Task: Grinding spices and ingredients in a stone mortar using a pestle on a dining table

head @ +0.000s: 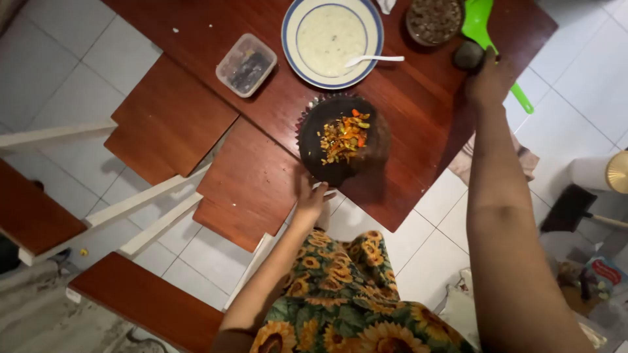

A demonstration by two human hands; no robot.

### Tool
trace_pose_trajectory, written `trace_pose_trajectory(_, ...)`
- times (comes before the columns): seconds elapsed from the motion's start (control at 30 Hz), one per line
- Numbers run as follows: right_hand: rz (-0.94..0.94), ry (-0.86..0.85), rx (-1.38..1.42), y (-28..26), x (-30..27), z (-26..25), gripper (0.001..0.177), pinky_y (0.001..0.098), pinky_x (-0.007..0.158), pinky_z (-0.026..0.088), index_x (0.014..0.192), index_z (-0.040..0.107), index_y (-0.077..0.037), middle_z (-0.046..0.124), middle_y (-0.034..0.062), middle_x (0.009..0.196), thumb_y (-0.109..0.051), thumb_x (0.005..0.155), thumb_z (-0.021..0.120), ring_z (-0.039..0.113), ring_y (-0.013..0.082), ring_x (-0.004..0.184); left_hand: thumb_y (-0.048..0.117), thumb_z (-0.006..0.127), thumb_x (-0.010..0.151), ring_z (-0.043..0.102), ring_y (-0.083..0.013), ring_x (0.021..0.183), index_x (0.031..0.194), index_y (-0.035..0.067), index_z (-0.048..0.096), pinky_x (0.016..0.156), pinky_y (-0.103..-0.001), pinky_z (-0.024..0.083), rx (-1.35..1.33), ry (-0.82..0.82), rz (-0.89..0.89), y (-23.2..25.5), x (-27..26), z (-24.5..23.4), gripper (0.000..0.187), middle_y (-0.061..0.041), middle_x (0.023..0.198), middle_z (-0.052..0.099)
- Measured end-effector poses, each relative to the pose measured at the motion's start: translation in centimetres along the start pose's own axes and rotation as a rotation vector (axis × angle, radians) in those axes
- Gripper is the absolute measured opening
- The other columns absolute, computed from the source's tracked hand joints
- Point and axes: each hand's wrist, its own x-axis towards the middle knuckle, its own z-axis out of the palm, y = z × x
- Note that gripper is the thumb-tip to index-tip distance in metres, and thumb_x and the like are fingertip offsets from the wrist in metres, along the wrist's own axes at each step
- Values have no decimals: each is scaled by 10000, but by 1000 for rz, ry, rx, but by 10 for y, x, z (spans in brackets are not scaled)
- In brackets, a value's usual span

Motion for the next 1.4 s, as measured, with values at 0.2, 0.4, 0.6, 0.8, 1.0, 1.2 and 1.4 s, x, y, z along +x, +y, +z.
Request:
trace_pose_trajectory(0.2,-75,250,-236,17,3,35,220,528,729,460,1081,710,1,626,241,1001,-104,995,536,565,434,873,177,484,1003,719,-315,954,1546,105,194,869,-408,639,-35,12,-35,37,-15,33,620,-203,1415,540)
trace_pose_trajectory(0.4,-79,226,-260,10,3,20,230,516,688,432,1039,600,-50,661,193,926,-153,834,588,586,405,806,145,457,996,483,-305,1404,1635,237,-10,1039,-452,543,-77,112,-122,8,12,28,797,-126,1646,307)
trace_pose_trajectory(0.6,-86,230,102,-36,-41,-57,550,562,869,387,1178,526,14,524,242,1142,-138,756,845,481,453,1019,37,403,948,453,-367,1398,1576,208,112,1041,-458,553,-126,66,-24,46,-3,49,712,-213,1615,255)
trace_pose_trajectory(0.8,-89,187,703,-80,-109,-94,596,548,902,406,1199,553,36,443,265,1096,26,692,865,492,483,1007,17,460,1001,450,-394,1368,1544,-2,200,1083,-503,503,101,191,280,-38,64,16,603,-342,1539,315)
trace_pose_trajectory(1.0,-219,-296,766,-170,-103,-153,649,595,839,527,1344,575,-93,663,289,1159,-41,759,853,648,537,1085,125,431,1034,325,-463,1473,1606,20,30,1061,-606,445,106,161,81,16,25,39,707,-328,1633,164)
trace_pose_trajectory(1.2,-297,-421,507,-219,-88,-142,577,602,872,549,1287,574,-105,693,265,1142,-57,754,790,678,488,1076,30,375,1044,380,-511,1421,1600,66,91,1043,-625,468,-106,121,117,0,46,41,625,-336,1613,189)
trace_pose_trajectory(1.4,-312,-553,294,-236,-100,-115,663,592,939,548,1371,548,-189,700,227,1206,-191,771,829,673,439,1139,41,406,1040,399,-526,1397,1582,59,132,1005,-633,493,-95,120,115,-3,49,40,608,-346,1593,195)
